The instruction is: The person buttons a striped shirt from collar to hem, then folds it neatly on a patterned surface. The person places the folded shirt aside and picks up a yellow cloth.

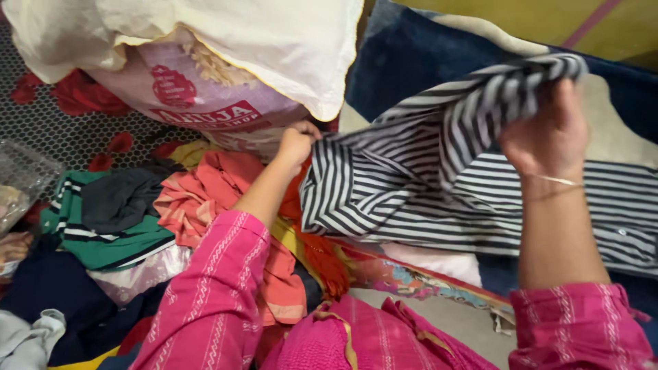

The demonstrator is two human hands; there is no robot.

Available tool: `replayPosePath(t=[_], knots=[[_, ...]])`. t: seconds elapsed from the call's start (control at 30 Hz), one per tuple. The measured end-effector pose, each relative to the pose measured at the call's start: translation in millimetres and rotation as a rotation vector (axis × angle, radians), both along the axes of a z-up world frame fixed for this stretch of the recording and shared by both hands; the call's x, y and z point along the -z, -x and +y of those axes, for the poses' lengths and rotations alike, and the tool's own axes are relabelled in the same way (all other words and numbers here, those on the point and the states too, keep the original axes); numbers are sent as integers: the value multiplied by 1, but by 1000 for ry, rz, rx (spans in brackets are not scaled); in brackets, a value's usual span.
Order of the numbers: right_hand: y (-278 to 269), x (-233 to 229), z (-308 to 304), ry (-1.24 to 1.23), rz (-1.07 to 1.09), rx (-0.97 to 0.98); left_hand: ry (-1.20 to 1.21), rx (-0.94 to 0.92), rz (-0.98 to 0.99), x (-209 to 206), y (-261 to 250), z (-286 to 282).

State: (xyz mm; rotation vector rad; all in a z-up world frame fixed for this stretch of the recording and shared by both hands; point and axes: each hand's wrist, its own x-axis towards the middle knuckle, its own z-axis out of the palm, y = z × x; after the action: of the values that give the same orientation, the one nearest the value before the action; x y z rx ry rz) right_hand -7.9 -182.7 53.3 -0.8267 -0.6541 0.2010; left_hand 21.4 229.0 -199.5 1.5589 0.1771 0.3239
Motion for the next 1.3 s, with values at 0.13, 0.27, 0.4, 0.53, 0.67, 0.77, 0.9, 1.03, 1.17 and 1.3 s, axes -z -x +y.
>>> replayPosePath(t=[0.13,0.27,0.4,0.53,0.67,0.77,0.9,1.03,1.17,1.3], knots=[[32,24,-53,-51,41,-121,-59,-60,-35,-2,0,1],[52,67,-110,71,17,-271,26,-160,-27,8,-12,-1],[60,120,-147,281,227,-108,220,-211,-22,23,-19,-4],[63,147,-158,624,513,199,175,-238,51,10,-12,-4],[73,151,-137,741,739,382,162,-208,82,-26,6,-15],[79,126,-122,847,580,472,-248,-167,290,-44,14,-23],[97,68,-113,472,216,457,-462,-323,76,-40,9,-27],[115,46,-118,177,-18,303,-29,-261,91,-37,4,-23],[112,82,-144,91,219,304,-32,-182,208,-51,12,-30],[100,132,-173,329,565,666,-306,-66,131,-59,22,-41]])
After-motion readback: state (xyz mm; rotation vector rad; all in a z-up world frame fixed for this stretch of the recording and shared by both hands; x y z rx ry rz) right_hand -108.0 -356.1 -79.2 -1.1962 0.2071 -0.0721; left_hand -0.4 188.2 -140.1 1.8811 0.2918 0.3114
